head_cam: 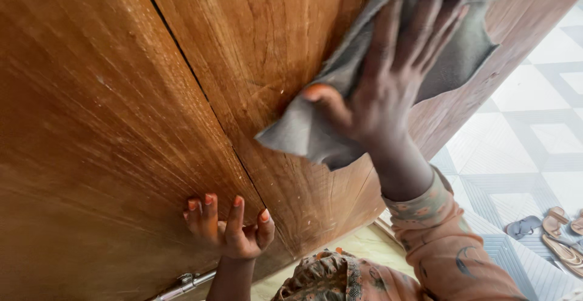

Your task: The person wipes a wooden door with a cloth, moving the cloth across the wood surface and around the door latch.

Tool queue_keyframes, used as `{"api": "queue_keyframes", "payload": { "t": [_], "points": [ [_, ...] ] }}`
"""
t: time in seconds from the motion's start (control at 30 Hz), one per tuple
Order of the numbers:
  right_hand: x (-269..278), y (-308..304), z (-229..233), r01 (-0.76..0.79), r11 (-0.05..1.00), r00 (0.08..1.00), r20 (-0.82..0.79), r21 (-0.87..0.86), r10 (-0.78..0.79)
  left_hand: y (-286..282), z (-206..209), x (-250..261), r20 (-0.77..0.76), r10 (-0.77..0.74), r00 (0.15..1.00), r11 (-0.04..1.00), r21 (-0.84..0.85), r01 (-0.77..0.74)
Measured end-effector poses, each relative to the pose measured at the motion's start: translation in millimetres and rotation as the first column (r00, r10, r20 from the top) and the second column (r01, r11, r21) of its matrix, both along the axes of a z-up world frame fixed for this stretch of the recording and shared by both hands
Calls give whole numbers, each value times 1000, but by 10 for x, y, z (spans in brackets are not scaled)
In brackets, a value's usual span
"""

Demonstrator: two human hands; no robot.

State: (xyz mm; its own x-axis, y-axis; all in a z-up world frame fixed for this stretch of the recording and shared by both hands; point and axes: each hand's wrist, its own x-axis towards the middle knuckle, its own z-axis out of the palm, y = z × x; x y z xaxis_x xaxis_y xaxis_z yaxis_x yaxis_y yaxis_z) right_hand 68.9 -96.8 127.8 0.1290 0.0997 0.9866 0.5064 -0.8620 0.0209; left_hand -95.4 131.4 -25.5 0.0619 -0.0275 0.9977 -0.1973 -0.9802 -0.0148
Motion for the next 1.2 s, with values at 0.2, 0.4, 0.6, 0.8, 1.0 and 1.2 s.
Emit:
{"api": "queue_keyframes", "payload": {
  "t": [0.2,0.4,0.6,0.8,1.0,1.2],
  "points": [
    [-714,1043,-859,-223,899,960,75,-376,269,-4,-21,-185,24,-152,988,982,-108,154],
    [-553,664,-1931,-745,536,649,-616,-397,446,51,-3,-350,-47,-6,999,995,-102,1],
    [-392,336,-1876,-134,947,979,112,-291,172,-480,-21,-475,-144,-311,939,947,37,319],
    [-549,520,-1565,-289,948,953,-132,-136,272,-880,321,-384,-470,-59,881,998,-8,62],
    [-720,341,-1507,-360,920,902,-313,-158,299,-1050,444,-364,-506,198,839,974,7,-226],
    [-912,348,-1511,-480,863,877,-114,-159,466,-781,739,-286,-516,342,785,914,-9,-404]
  ]
}}
